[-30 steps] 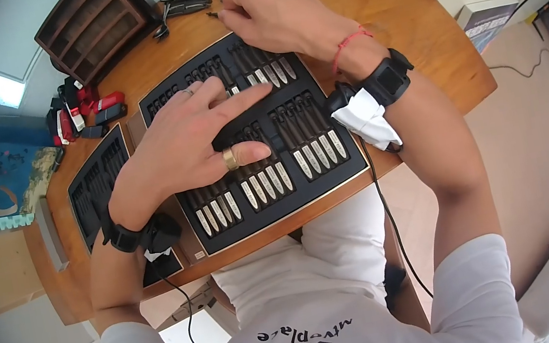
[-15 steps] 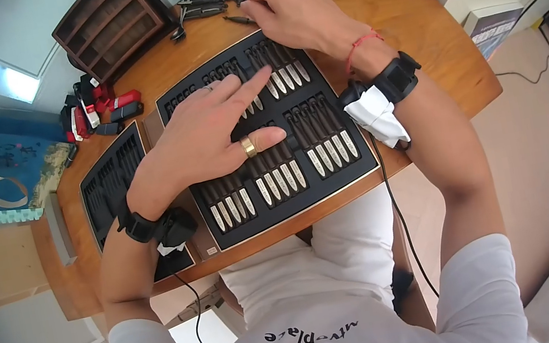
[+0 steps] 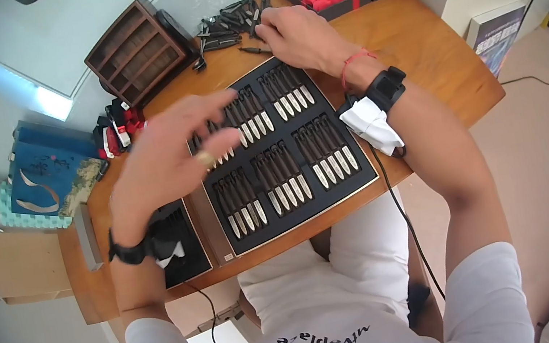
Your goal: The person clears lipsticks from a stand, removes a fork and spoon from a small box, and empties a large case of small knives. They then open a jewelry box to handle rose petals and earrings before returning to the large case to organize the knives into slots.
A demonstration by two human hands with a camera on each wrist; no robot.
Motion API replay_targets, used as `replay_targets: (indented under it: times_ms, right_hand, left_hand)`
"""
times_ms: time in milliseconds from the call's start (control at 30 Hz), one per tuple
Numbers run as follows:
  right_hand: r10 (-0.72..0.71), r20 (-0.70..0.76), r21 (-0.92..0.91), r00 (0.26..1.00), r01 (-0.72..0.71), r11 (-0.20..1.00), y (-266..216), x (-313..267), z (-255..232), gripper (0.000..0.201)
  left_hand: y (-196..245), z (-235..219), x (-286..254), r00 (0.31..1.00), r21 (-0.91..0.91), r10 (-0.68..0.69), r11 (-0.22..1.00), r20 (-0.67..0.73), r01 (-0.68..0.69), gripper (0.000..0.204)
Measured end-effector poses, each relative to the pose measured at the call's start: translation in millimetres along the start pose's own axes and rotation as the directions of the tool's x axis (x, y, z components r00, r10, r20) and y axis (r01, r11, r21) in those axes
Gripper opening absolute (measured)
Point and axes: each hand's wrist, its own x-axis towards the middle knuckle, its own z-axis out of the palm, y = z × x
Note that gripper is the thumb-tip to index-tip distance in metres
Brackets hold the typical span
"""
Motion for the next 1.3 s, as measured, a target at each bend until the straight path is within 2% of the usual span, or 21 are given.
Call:
replay_targets:
  times_ms: [33,100,133,233,267,333,433,533,600,667,767,867,933,967,1000,1033,1067,1133,1200,1267,1300]
  right_hand:
    - [0.007,-0.002,0.005,1.0,-0.007,1.0,2,0,0,0.03]
    - [-0.014,-0.03,-0.005,0.999,0.014,1.0,5,1,2,0.029]
    - [-0.013,-0.026,0.0,1.0,0.013,1.0,5,0,2,0.029]
    - [0.021,0.006,-0.019,1.0,-0.021,1.0,-1,2,-4,0.033]
    - [0.016,0.009,-0.009,1.0,-0.016,1.0,0,1,-3,0.033]
    - [-0.019,-0.038,0.01,0.999,0.019,1.0,4,1,1,0.031]
    - [0.0,-0.032,0.005,0.999,0.001,1.0,8,0,4,0.031]
    - [-0.013,-0.011,-0.007,1.0,0.013,1.0,11,1,7,0.03]
    - [-0.035,-0.005,0.008,0.999,0.035,0.999,13,1,7,0.029]
    - [-0.019,0.016,0.007,1.0,0.019,1.0,16,4,7,0.03]
    - [0.1,0.091,0.022,0.991,-0.102,0.994,7,5,9,0.03]
    - [0.023,0.159,-0.071,0.987,-0.011,0.997,-9,3,5,0.03]
    - [0.039,0.211,-0.117,0.977,-0.014,0.993,-14,3,2,0.032]
    - [0.039,0.216,-0.13,0.976,-0.011,0.991,-15,4,0,0.032]
    - [0.044,0.215,-0.138,0.976,-0.014,0.99,-15,4,0,0.032]
    - [0.062,0.19,-0.135,0.98,-0.036,0.99,-18,3,-1,0.032]
    - [0.045,0.186,-0.121,0.981,-0.023,0.992,-22,2,-3,0.032]
    - [0.049,0.146,-0.118,0.988,-0.032,0.993,-26,3,-7,0.032]
    - [-0.04,0.159,-0.102,0.986,0.057,0.993,-27,2,-10,0.03]
    - [-0.049,0.177,-0.162,0.983,0.078,0.984,-35,1,-16,0.03]
    - [-0.052,0.161,-0.157,0.986,0.078,0.985,-37,0,-15,0.029]
  left_hand:
    - [10,-17,-6,1.0,0.001,0.0,1.0,0.009,0.0,0.055]
    - [25,-39,-22,0.972,-0.094,-0.236,0.968,-0.025,0.232,0.046]
    - [20,-37,-34,0.97,-0.094,-0.241,0.967,-0.022,0.238,0.046]
    - [-3,-15,-72,0.996,0.086,-0.088,0.992,-0.018,0.089,0.044]
    - [-7,-7,-83,0.985,0.086,-0.167,0.983,0.034,0.164,0.049]
    - [-27,9,-99,0.992,0.164,-0.128,0.978,-0.016,0.128,0.058]
    - [-55,30,-112,0.982,0.185,-0.156,0.967,-0.102,0.173,0.065]
    - [-65,39,-120,0.97,-0.015,-0.22,0.975,-0.106,0.22,0.066]
    - [-69,45,-124,0.964,-0.025,-0.242,0.97,-0.106,0.241,0.067]
    - [-69,50,-128,0.983,0.088,-0.158,0.982,-0.095,0.167,0.068]
    - [-69,48,-132,0.972,0.066,-0.138,0.986,-0.192,0.153,0.069]
    - [-61,41,-125,0.937,0.099,-0.088,0.987,-0.339,0.129,0.056]
    - [-48,35,-119,0.841,0.178,-0.407,0.854,-0.357,0.489,0.036]
    - [-46,36,-116,0.816,0.194,-0.37,0.85,-0.444,0.491,0.024]
    - [-43,35,-113,0.83,0.211,-0.35,0.856,-0.435,0.472,0.024]
    - [-39,33,-110,0.788,0.17,-0.552,0.779,-0.275,0.604,0.023]
    - [-34,32,-106,0.69,0.164,-0.717,0.672,-0.101,0.723,0.023]
    - [-37,41,-112,0.751,0.144,-0.646,0.737,-0.137,0.66,0.022]
    - [-35,47,-107,0.82,0.127,-0.549,0.812,-0.164,0.569,0.022]
    - [-25,48,-100,0.816,0.184,-0.567,0.795,-0.116,0.578,0.016]
    - [-16,45,-92,0.793,0.31,-0.606,0.744,-0.06,0.592,0.02]
